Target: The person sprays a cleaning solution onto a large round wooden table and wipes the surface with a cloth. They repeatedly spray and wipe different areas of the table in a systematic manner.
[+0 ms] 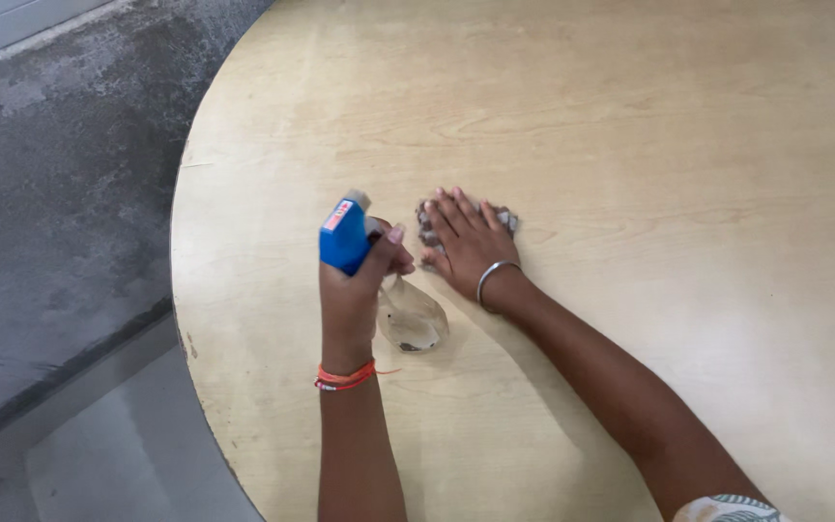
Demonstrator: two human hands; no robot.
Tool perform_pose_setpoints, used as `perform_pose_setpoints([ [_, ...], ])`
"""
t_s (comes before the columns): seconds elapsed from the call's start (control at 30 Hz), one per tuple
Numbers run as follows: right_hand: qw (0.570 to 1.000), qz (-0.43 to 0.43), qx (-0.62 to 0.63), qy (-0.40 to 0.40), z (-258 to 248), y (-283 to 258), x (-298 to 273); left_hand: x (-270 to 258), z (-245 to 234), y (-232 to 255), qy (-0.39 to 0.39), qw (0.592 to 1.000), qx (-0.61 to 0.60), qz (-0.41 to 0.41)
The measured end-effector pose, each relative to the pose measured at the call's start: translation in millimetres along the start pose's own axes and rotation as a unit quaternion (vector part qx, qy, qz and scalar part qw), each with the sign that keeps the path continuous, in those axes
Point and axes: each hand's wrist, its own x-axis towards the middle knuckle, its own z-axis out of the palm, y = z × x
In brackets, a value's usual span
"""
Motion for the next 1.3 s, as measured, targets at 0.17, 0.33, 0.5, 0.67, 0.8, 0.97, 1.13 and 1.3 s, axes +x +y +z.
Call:
perform_pose_setpoints([
  [0.17,0.996,0.083,0.014,0.041,6.0,50.1,64.7,-4.3,27.3,-5.7,0.018,0.995,0.084,0.057],
  [0.33,0.984,0.165,0.016,0.057,8.0,121.1,85.5,-16.5,58.3,2.2,0.026,0.942,0.296,0.153],
  [0.5,0.962,0.260,0.000,0.085,5.7,215.8,40.7,-28.8,77.9,10.7,-0.070,0.944,0.286,0.150],
  [0.67,0.938,0.337,0.006,0.083,2.3,253.7,-44.1,-28.7,76.5,-1.3,-0.062,0.944,0.288,0.147],
  [0.8,0.942,0.328,-0.009,0.064,4.1,226.6,-92.2,-25.3,72.7,-15.0,-0.059,0.970,0.169,0.167],
  [0.97,0.972,0.226,-0.045,0.054,9.3,143.9,-124.8,-29.5,85.6,-25.6,-0.071,0.961,0.199,0.180],
  [1.13,0.998,0.043,-0.038,0.017,0.7,66.9,-136.0,-29.9,86.2,-28.8,-0.074,0.961,0.188,0.188],
  [1.3,0.999,0.019,-0.035,-0.007,-2.8,84.2,-116.2,-29.6,85.9,-28.0,-0.075,0.959,0.200,0.188],
])
